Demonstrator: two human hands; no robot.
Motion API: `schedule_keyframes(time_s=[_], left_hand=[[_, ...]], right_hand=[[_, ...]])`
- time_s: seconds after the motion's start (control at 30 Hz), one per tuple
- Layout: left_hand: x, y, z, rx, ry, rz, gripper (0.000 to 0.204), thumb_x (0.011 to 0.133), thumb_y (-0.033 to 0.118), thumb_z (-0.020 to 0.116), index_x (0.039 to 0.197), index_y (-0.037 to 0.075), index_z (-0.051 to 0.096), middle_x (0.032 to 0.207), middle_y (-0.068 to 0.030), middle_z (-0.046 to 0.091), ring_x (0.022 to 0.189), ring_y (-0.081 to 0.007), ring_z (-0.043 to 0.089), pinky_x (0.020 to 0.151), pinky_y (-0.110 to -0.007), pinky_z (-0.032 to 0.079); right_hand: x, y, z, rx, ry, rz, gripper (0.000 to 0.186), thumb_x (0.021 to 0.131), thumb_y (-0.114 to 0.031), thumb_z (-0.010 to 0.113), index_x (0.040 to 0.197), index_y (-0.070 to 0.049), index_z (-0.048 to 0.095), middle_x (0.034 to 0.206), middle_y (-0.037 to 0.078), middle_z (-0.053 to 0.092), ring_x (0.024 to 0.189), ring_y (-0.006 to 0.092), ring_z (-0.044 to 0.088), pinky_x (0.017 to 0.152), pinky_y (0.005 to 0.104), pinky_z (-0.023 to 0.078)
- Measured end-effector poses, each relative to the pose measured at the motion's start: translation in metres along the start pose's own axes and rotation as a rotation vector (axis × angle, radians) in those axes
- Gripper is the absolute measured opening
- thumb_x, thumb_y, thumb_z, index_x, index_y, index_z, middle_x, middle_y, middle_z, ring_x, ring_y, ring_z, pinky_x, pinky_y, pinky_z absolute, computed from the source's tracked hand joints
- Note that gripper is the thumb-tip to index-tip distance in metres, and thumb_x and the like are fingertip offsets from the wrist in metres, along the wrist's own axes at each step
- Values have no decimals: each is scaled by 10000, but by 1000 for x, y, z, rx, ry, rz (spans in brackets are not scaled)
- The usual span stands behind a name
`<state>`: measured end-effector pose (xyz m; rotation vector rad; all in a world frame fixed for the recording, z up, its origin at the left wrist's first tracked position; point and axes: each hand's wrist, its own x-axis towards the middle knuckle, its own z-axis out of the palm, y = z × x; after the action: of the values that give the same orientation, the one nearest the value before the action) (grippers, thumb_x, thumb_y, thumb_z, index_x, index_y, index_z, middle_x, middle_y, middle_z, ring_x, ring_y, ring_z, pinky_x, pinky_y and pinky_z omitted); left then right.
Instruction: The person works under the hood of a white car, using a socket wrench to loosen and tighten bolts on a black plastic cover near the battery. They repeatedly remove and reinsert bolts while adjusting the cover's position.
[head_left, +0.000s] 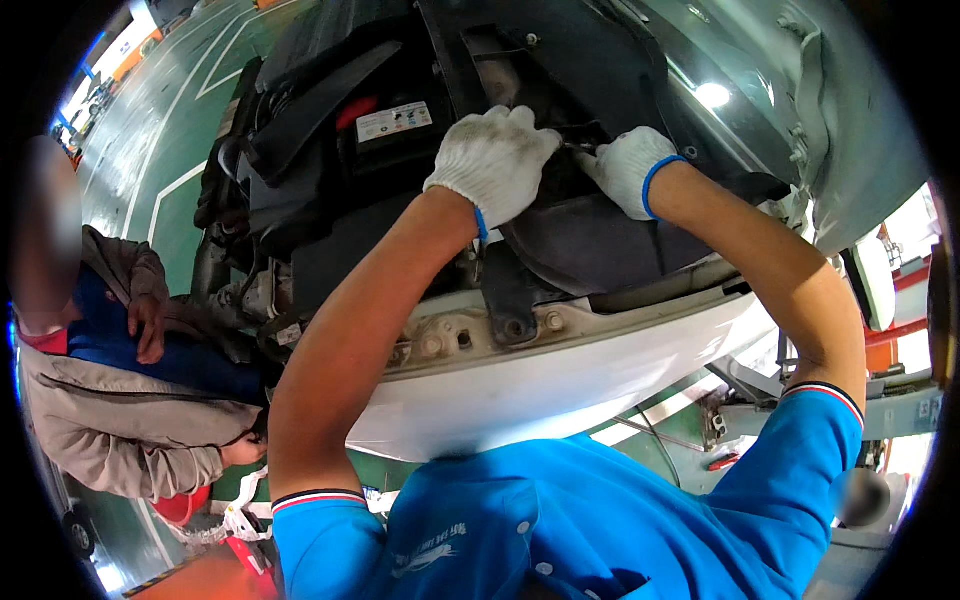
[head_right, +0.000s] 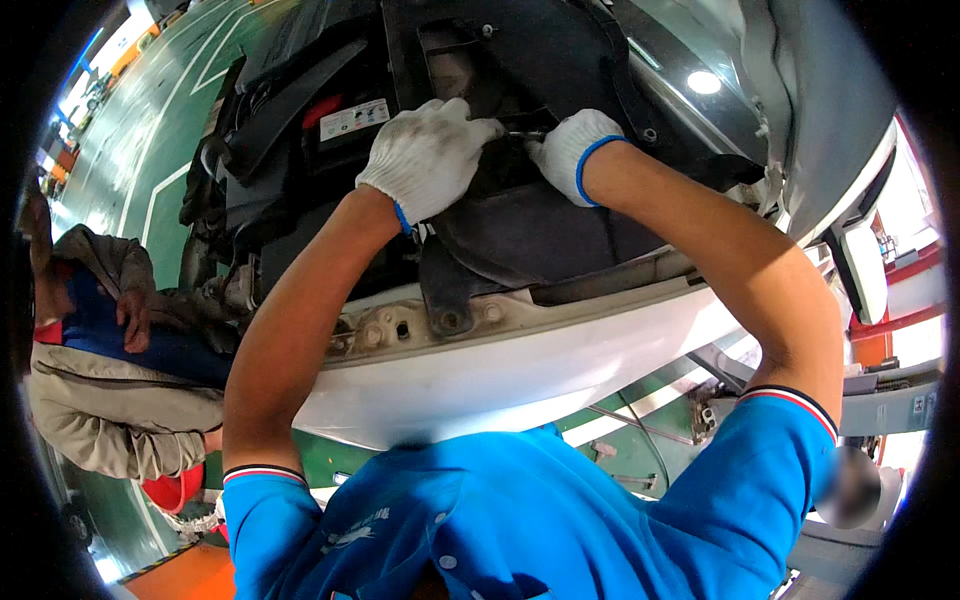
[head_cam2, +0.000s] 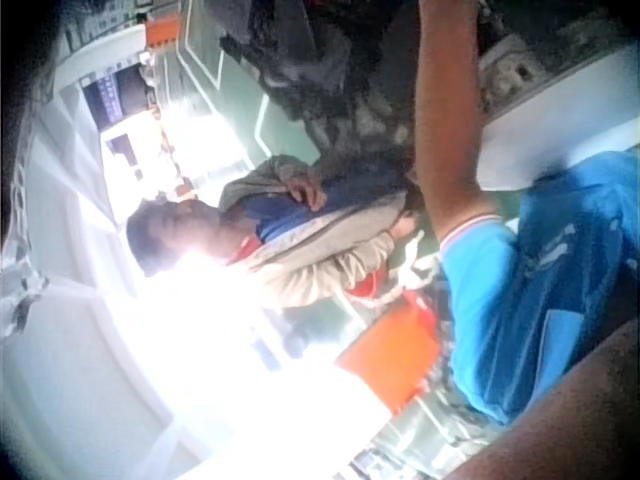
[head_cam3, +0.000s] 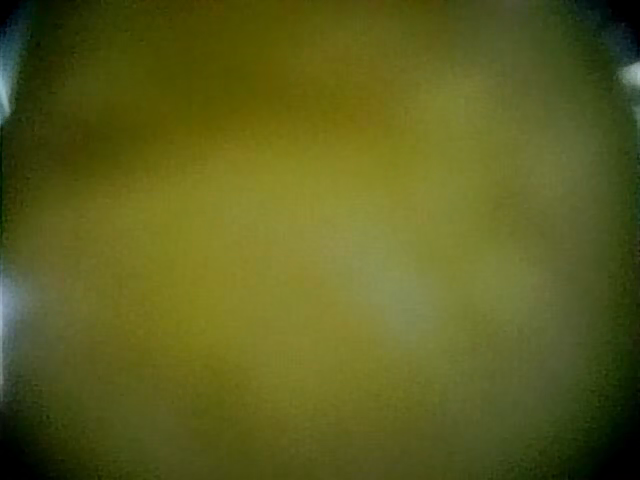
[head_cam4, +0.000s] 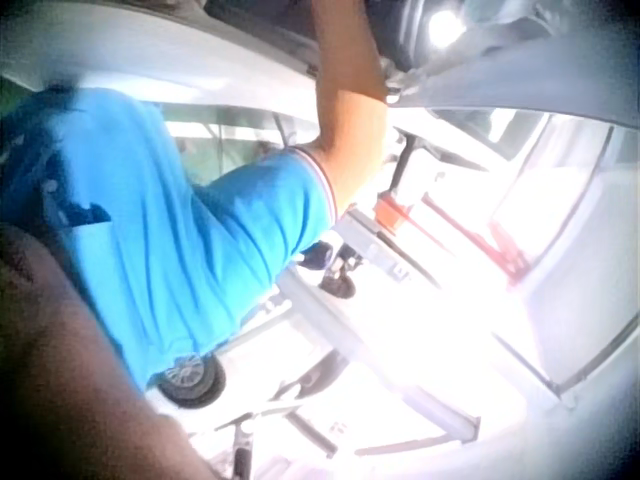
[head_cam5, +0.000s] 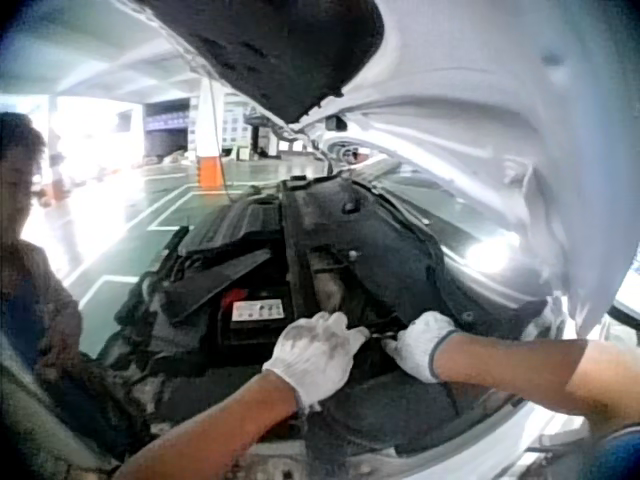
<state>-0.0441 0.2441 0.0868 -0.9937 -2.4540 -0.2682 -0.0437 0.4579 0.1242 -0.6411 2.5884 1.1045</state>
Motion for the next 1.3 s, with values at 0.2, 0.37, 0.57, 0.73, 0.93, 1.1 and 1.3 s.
schedule_keyframes(time_s=[0.2, 0.37, 0.57, 0.73, 0.93, 1.1, 1.3], left_hand=[[1, 16, -13, -137, -122, -73, 351, 907, 301, 661, 1195, 120, 749, 1079, -141, 701, 1086, -325, 693, 927, -490, 572], [5, 54, -15, -249, -171, -184, 326, 911, 348, 651, 1089, 92, 745, 1040, -170, 729, 997, -349, 736, 867, -485, 592], [0, 53, -19, -82, -151, -140, 257, 931, 261, 652, 1097, 94, 755, 996, -139, 717, 974, -316, 727, 839, -465, 592], [1, 26, -12, 101, -33, 68, 281, 920, 129, 628, 1162, 148, 770, 991, -97, 664, 996, -282, 676, 852, -444, 569], [8, -7, -3, 149, 34, 158, 380, 907, 92, 619, 1262, 168, 733, 1001, -98, 645, 998, -292, 660, 850, -448, 559], [15, 12, -8, 20, -140, 18, 305, 873, 191, 684, 1159, 87, 696, 1045, -152, 668, 1033, -351, 687, 872, -489, 567], [9, 53, -18, -95, -187, -190, 245, 880, 182, 673, 1086, 55, 709, 1034, -176, 685, 971, -371, 716, 848, -499, 575]], right_hand=[[-1, 3, 0, 39, -11, -26, 516, 944, -170, 628, 1459, -149, 604, 1182, 135, 768, 1073, 328, 748, 874, 441, 608], [-6, 1, -20, 44, -153, 0, 428, 872, -140, 698, 1299, -141, 722, 1136, 148, 780, 1050, 337, 757, 860, 449, 610], [-8, -1, -15, 73, -53, -19, 361, 906, -159, 674, 1260, -161, 746, 1129, 154, 781, 1042, 340, 760, 854, 449, 611], [2, 0, -3, 89, -104, 21, 517, 907, -139, 659, 1422, -144, 616, 1181, 122, 762, 1068, 316, 750, 847, 433, 604], [9, -3, 2, 13, -79, -21, 552, 948, -156, 616, 1497, -183, 564, 1205, 102, 759, 1098, 288, 742, 854, 423, 600], [13, -1, 8, 207, -71, 107, 408, 978, -280, 623, 1366, -173, 688, 1270, 133, 743, 1123, 321, 736, 911, 446, 600], [3, 0, -9, 123, -87, -3, 366, 932, -244, 666, 1280, -165, 746, 1221, 128, 763, 1099, 321, 745, 905, 438, 599]])
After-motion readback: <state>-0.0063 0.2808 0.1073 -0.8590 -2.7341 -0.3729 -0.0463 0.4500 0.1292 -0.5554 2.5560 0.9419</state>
